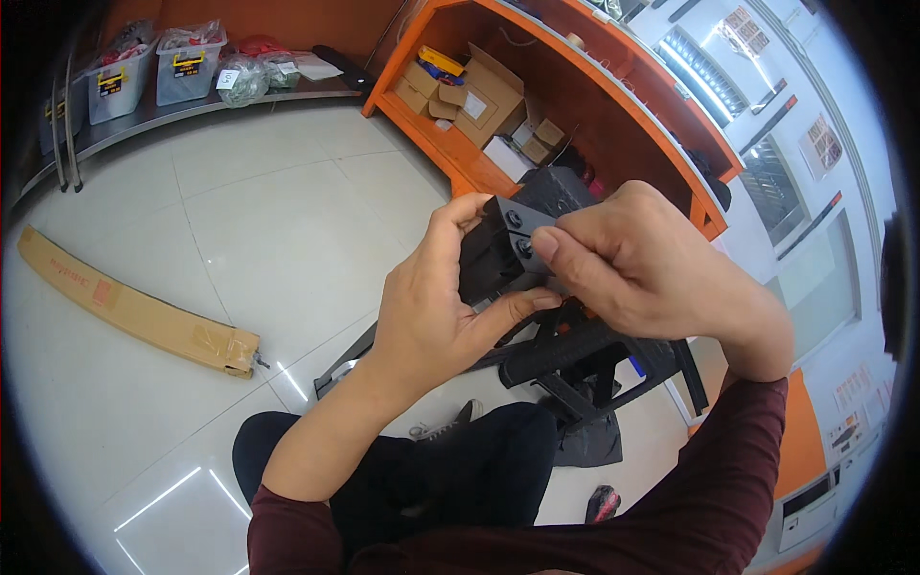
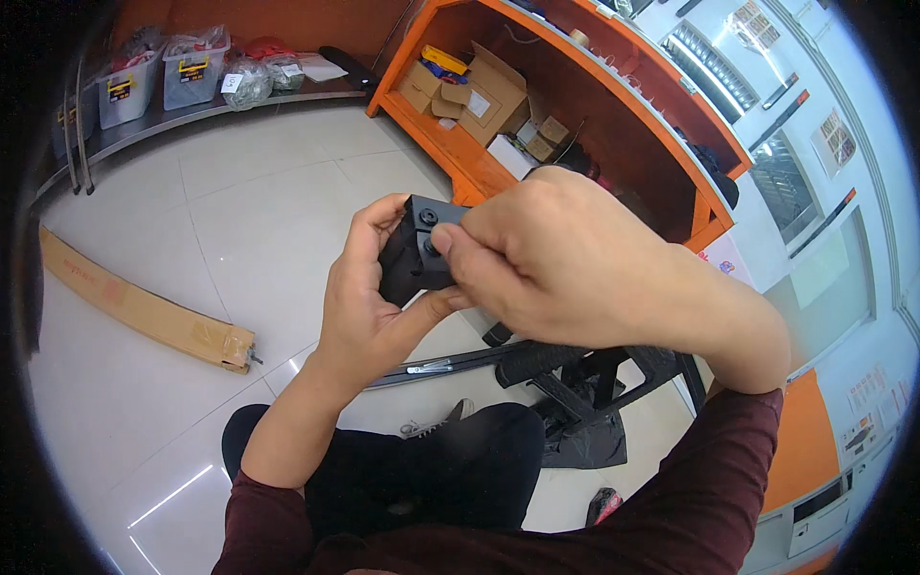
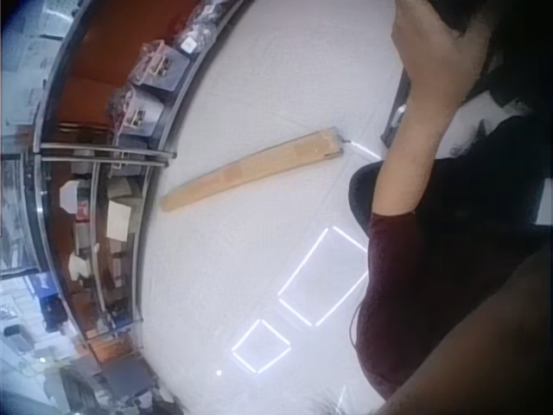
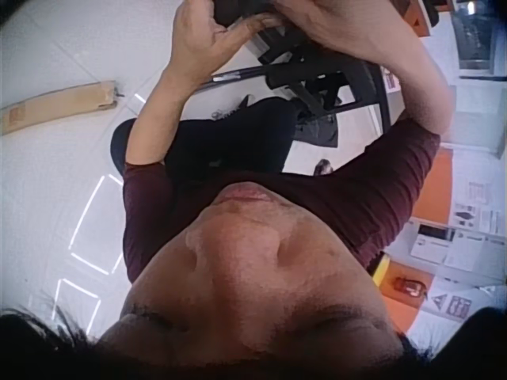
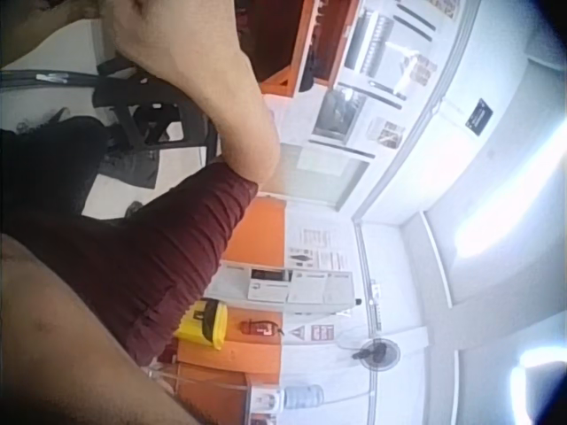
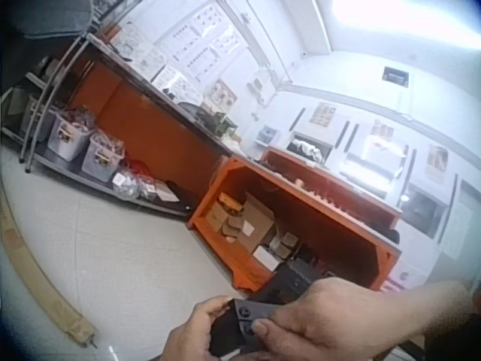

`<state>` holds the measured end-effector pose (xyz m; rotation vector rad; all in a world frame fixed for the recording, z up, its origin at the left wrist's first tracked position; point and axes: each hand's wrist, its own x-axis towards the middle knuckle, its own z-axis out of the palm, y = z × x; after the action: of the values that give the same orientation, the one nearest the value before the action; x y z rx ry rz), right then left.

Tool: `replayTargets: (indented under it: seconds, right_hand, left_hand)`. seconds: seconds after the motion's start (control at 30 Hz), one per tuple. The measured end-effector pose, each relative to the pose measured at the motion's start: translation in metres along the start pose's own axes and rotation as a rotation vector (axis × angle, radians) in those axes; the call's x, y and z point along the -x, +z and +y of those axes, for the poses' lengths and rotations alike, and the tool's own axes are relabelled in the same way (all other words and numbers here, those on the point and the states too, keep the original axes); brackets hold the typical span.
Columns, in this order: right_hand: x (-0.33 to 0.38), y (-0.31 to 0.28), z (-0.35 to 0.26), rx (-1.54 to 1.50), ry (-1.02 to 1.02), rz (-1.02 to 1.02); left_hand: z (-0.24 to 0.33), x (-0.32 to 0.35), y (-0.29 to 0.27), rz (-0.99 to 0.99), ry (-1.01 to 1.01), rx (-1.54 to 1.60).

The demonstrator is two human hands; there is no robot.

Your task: The person assembles a black frame by inserting and tightening screws with an Allen key, joining multiple metal segments while seated on the floor.

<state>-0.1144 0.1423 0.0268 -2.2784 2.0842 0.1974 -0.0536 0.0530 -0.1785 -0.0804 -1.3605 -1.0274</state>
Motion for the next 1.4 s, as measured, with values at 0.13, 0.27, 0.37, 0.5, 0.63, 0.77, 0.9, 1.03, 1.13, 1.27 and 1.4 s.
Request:
replayTargets:
  seconds: [0.13,0.27,0.37,0.5,0.63,0.77,0.9,1.03,1.13,1.27,1.4]
  right_hand:
    - [0.001,0.022,0.02,-0.013,-0.24,0.258]
    - [0.007,0.04,0.026,0.089,-0.255,0.289]
    - [0.01,0.041,0.007,0.235,-0.148,0.334]
    - [0.009,0.019,0.004,-0.017,-0.055,0.1]
    - [0.006,0.018,0.001,0.2,-0.158,0.329]
    - [0.022,0.001,0.003,-0.059,0.125,0.162]
    - [0.023,0.028,0.04,-0.009,0.02,0.431]
    - [0.032,0.068,0.062,-0.01,-0.112,0.522]
    - [0.032,0.087,0.079,0.152,-0.3,0.581]
    - [0.032,0.095,0.087,0.241,-0.284,0.616]
    - [0.031,0.095,0.091,0.274,-0.309,0.622]
  left_hand:
    - [0.0,0.001,-0.005,-0.059,-0.117,0.006]
    - [0.002,0.002,-0.005,-0.113,-0.179,0.048]
    - [0.0,-0.001,-0.008,-0.177,-0.142,-0.12]
    - [0.006,0.004,0.002,-0.083,-0.071,-0.155]
    - [0.002,-0.001,-0.003,-0.102,-0.085,-0.122]
    - [0.0,0.0,-0.003,-0.13,-0.115,-0.075]
    - [0.0,0.005,-0.004,-0.104,-0.179,-0.112]
    - [0.001,0.001,-0.008,-0.148,-0.231,-0.173]
    - [-0.008,0.002,-0.008,-0.164,-0.122,-0.175]
    - [-0.006,0.001,-0.012,-0.222,-0.113,-0.217]
    - [-0.006,0.0,-0.015,-0.266,-0.131,-0.177]
